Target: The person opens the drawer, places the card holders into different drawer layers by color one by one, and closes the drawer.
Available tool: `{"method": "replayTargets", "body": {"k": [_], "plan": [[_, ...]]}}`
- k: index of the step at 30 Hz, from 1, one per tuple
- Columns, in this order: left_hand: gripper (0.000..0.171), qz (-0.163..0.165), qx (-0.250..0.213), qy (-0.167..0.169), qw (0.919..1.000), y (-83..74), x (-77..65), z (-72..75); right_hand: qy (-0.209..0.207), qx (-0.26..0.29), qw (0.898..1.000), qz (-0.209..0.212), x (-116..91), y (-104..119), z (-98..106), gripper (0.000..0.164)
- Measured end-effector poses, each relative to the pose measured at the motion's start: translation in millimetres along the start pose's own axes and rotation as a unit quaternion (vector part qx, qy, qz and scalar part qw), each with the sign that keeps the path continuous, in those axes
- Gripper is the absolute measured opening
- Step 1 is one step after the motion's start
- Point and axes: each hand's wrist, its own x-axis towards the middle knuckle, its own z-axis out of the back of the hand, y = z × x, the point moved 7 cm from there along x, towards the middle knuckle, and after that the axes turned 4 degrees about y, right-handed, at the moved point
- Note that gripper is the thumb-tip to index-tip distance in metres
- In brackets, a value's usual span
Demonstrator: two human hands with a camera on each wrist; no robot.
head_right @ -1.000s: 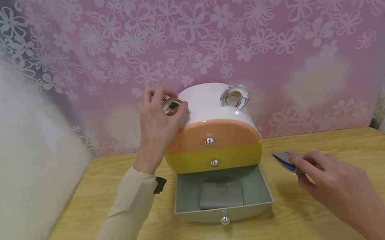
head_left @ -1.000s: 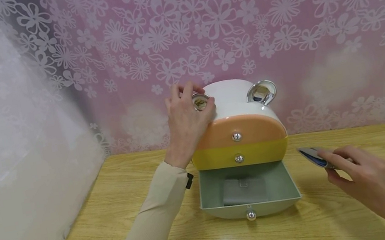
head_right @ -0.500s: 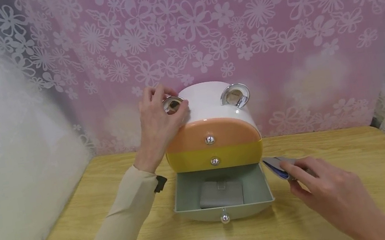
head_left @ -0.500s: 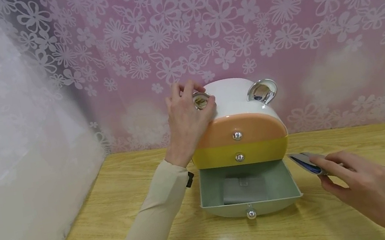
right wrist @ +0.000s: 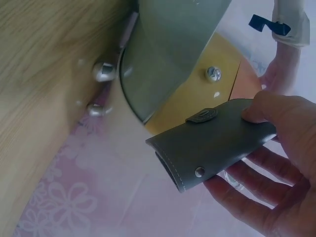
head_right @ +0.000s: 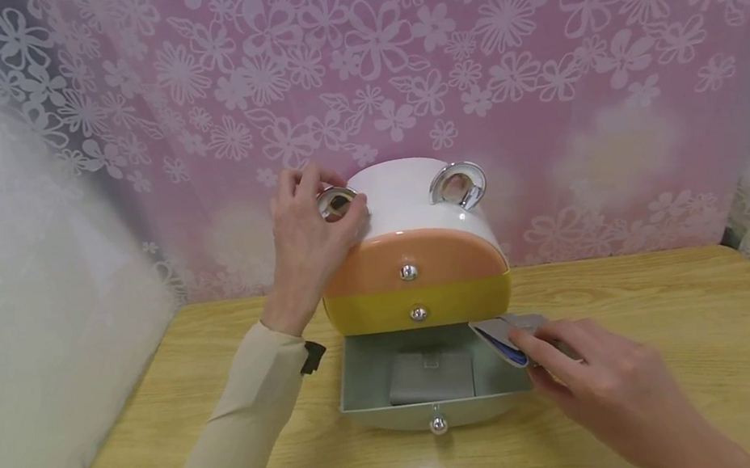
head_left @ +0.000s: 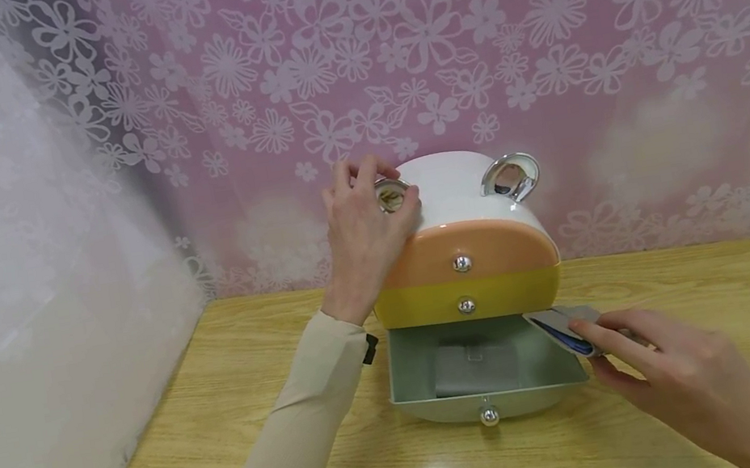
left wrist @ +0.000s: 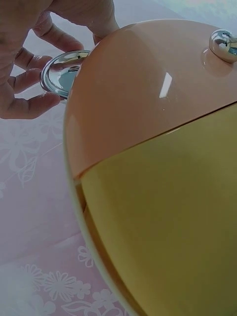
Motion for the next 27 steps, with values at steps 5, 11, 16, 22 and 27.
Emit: {"method": "replayTargets", "body": {"k": [5,11,16,22,27], "plan": [[0.025,0.002,0.000,0.001,1.0000,-0.2,0.0,-0.3,0.014,0.013,1.000,0.007,5,11,-6,0.057],[0.024,0.008,-0.001,0.000,1.0000,0.4,-0.4,-0.3,-0.001,0.026,0.999,0.024,13,24,-12,0.052],[0.024,0.004,-0.003,-0.005,1.0000,-0.1,0.1,0.1,-0.020,0.036,0.999,0.029,18,31,-20,0.049],[0.025,0.002,-0.002,-0.003,1.0000,0.1,0.0,0.3,-0.021,0.038,0.998,0.044,25,38,-32,0.046],[0.024,-0.002,-0.001,-0.006,1.0000,0.3,-0.5,0.3,-0.010,0.045,0.998,0.042,30,38,-44,0.045]]}}
